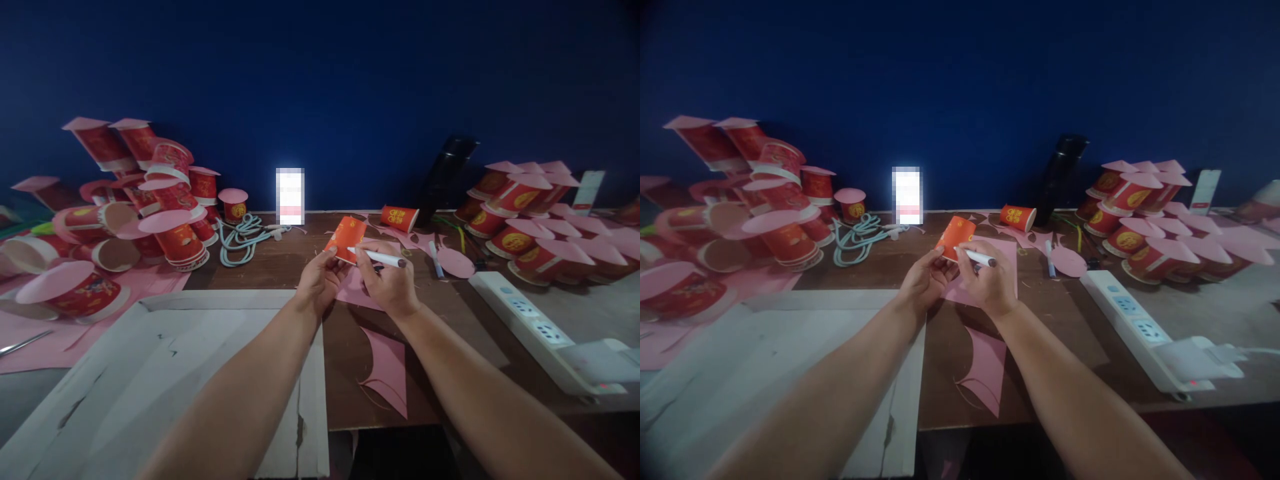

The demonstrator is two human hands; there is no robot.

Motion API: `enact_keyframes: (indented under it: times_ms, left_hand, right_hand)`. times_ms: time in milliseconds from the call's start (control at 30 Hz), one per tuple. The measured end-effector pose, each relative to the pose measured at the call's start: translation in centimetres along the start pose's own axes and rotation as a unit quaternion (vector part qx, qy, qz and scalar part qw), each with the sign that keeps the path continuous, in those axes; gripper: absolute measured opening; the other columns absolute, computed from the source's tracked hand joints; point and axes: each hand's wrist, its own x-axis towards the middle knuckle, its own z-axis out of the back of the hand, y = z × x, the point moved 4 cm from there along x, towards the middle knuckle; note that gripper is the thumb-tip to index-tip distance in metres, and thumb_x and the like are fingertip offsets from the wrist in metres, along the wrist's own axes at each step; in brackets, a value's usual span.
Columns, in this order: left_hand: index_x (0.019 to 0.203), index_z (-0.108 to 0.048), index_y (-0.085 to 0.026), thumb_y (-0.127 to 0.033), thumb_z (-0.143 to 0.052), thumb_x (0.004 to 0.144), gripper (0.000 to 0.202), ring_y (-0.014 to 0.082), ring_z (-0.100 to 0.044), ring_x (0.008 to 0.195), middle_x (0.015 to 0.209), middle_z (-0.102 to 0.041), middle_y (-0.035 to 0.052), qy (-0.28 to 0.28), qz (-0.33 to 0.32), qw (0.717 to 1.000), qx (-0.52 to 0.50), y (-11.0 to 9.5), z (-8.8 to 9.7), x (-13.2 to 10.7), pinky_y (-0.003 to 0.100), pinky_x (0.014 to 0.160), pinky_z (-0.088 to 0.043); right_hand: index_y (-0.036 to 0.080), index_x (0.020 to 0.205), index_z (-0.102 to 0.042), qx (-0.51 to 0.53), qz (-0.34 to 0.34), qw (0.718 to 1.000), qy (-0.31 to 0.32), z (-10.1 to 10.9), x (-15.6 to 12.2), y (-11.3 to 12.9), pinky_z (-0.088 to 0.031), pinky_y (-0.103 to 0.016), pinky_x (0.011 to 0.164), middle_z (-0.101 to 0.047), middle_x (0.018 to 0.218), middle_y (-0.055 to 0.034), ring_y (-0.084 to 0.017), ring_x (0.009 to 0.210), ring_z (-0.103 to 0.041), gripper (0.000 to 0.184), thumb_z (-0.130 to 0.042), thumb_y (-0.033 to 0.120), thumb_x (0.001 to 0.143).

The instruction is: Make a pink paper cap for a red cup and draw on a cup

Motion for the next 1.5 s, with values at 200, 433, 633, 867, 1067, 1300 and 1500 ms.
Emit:
enact_keyframes:
  times_ms: [200,433,633,867,1067,1300,1500]
  left_hand:
    - [0.065,-0.058,-0.013,-0.009,-0.064,0.071,0.01,0.0097,-0.059,0.058,0.056,-0.058,0.0006,0.003,-0.009,1.0,-0.003,-0.11,0.2,0.16,0.026,0.074,-0.05]
    - [0.069,-0.059,-0.012,-0.011,-0.064,0.073,0.006,0.0088,-0.059,0.058,0.061,-0.062,0.0015,0.007,-0.006,1.0,-0.002,-0.2,0.58,0.43,0.023,0.07,-0.05]
    - [0.07,-0.059,-0.012,-0.011,-0.062,0.074,0.005,0.009,-0.059,0.058,0.062,-0.063,0.0021,0.006,-0.009,1.0,-0.002,-0.25,0.75,0.61,0.023,0.068,-0.05]
    - [0.07,-0.059,-0.012,-0.011,-0.06,0.076,0.006,0.0095,-0.06,0.06,0.062,-0.062,0.0019,0.01,-0.015,1.0,-0.011,-0.23,0.9,0.72,0.023,0.068,-0.05]
    - [0.07,-0.058,-0.012,-0.011,-0.06,0.076,0.007,0.0097,-0.06,0.06,0.062,-0.061,0.0019,0.005,-0.014,1.0,-0.007,-0.36,0.95,0.83,0.023,0.068,-0.05]
    - [0.07,-0.058,-0.012,-0.012,-0.059,0.077,0.008,0.01,-0.06,0.059,0.061,-0.06,0.002,-0.019,-0.027,0.999,0.0,-0.65,0.98,0.8,0.023,0.066,-0.051]
    - [0.07,-0.058,-0.012,-0.01,-0.057,0.078,0.008,0.0098,-0.06,0.059,0.061,-0.06,0.0024,-0.02,-0.027,0.999,-0.004,-0.72,0.92,0.81,0.023,0.066,-0.051]
  right_hand:
    - [0.02,0.09,-0.063,-0.005,-0.001,1.0,-0.006,0.09,-0.02,-0.02,-0.051,-0.03,0.075,-0.069,0.087,-0.0044,-0.017,0.081,-0.065,0.013,-0.054,0.029,0.086]
    - [0.02,0.089,-0.063,-0.011,-0.001,1.0,-0.003,0.08,0.01,0.08,-0.051,-0.03,0.075,-0.069,0.086,-0.0042,-0.017,0.081,-0.065,0.014,-0.053,0.029,0.086]
    - [0.02,0.09,-0.063,-0.009,-0.008,1.0,0.002,0.02,-0.01,0.05,-0.051,-0.031,0.075,-0.07,0.087,-0.0045,-0.017,0.082,-0.065,0.014,-0.053,0.03,0.087]
    - [0.02,0.089,-0.063,-0.011,-0.003,1.0,-0.001,0.02,-0.02,-0.07,-0.051,-0.03,0.074,-0.07,0.087,-0.0043,-0.017,0.08,-0.065,0.014,-0.053,0.029,0.086]
    - [0.02,0.089,-0.063,-0.009,-0.006,1.0,0.0,0.02,-0.02,-0.04,-0.051,-0.03,0.073,-0.069,0.086,-0.0041,-0.017,0.079,-0.065,0.014,-0.053,0.03,0.086]
    - [0.019,0.09,-0.063,-0.006,-0.012,1.0,0.007,-0.03,-0.05,-0.21,-0.051,-0.03,0.073,-0.069,0.088,-0.0046,-0.017,0.079,-0.065,0.014,-0.053,0.029,0.086]
    - [0.02,0.089,-0.063,-0.006,-0.009,1.0,0.003,0.13,0.03,-0.07,-0.051,-0.03,0.073,-0.069,0.086,-0.0045,-0.017,0.078,-0.064,0.014,-0.054,0.029,0.086]
